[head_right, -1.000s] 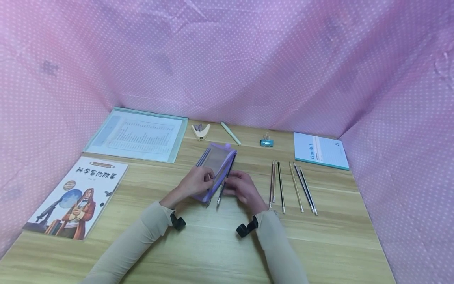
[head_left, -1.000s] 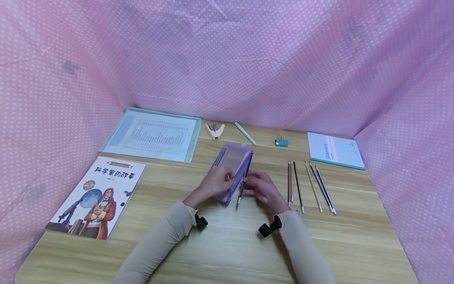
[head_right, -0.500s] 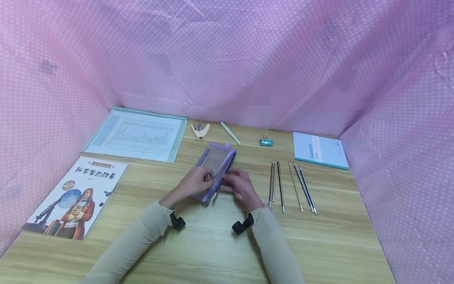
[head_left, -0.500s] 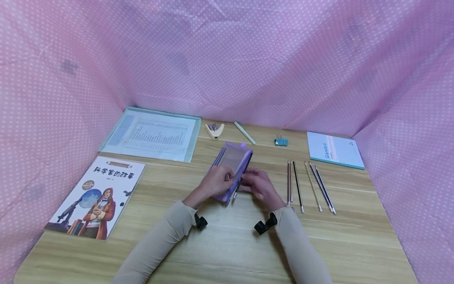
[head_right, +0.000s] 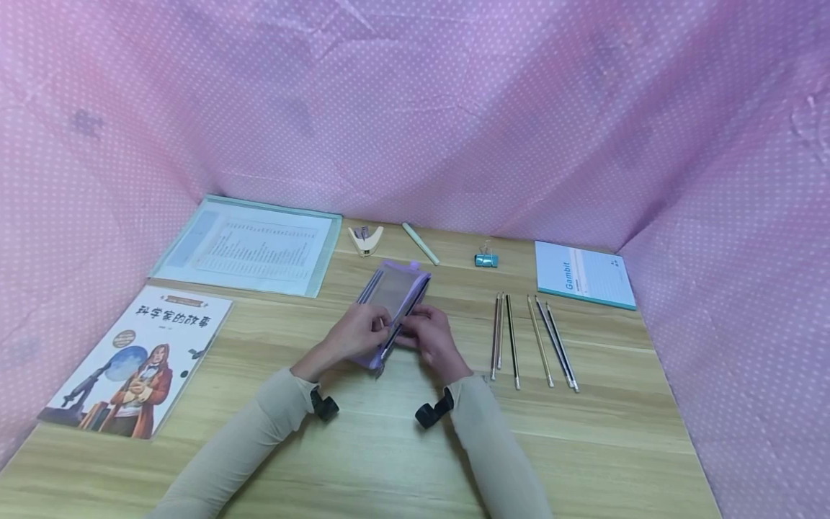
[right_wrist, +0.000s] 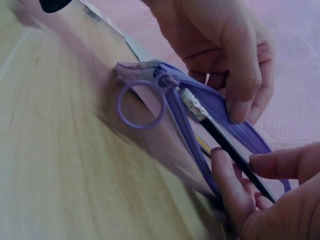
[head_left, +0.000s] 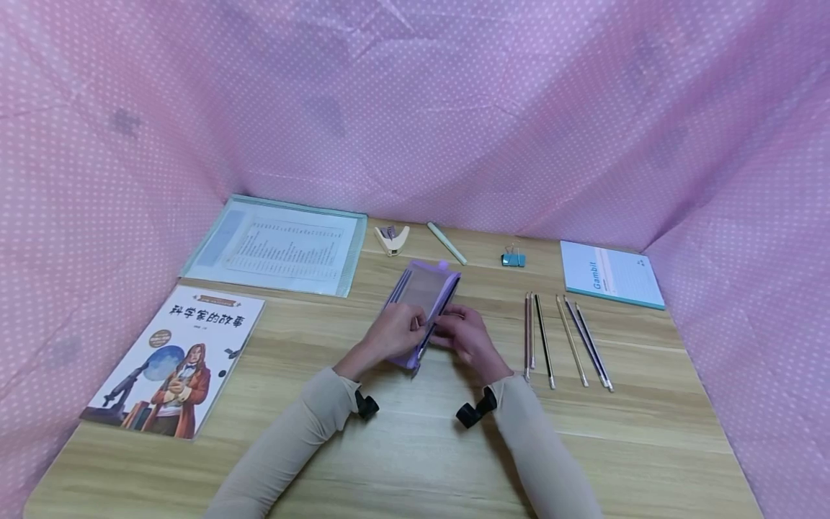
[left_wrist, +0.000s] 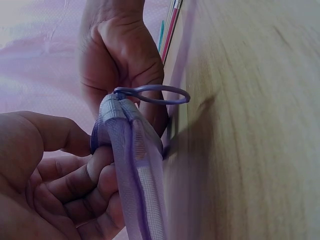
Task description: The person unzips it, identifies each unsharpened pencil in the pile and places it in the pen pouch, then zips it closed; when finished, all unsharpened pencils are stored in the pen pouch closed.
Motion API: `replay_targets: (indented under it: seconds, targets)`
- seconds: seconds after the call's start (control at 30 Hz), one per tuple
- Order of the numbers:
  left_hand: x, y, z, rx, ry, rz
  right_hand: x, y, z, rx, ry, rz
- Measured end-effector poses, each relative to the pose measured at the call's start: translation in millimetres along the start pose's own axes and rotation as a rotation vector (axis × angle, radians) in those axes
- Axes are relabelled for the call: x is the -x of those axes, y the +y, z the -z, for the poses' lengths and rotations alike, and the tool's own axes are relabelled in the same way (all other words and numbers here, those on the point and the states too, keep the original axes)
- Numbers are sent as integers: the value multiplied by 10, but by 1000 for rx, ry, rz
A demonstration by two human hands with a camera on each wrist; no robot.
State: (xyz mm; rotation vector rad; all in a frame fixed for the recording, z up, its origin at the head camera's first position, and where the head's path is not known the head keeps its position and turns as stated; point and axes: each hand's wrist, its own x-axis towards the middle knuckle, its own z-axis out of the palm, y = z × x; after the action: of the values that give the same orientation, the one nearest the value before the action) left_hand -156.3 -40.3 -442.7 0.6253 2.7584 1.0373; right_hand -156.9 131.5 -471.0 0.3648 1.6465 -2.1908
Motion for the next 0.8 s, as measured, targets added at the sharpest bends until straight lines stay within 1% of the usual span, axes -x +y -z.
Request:
replay_targets:
  seconds: [0.2, 0.3, 0.5, 0.7, 0.8]
  targets:
    - [-1, -6, 10, -11, 2, -11, -2, -9, -50, 22, 21, 11]
    - [-1, -9, 13, -7, 4, -17, 8, -33, -68, 37, 26, -6]
    - [3, 4, 16, 9, 1, -14, 46, -84, -85, 44, 64, -51]
    - [-1, 16, 17, 17, -8, 6, 114, -116, -51, 45, 38, -44]
    - [-4, 11, 9, 9, -9, 3, 161, -142, -8, 52, 23, -36]
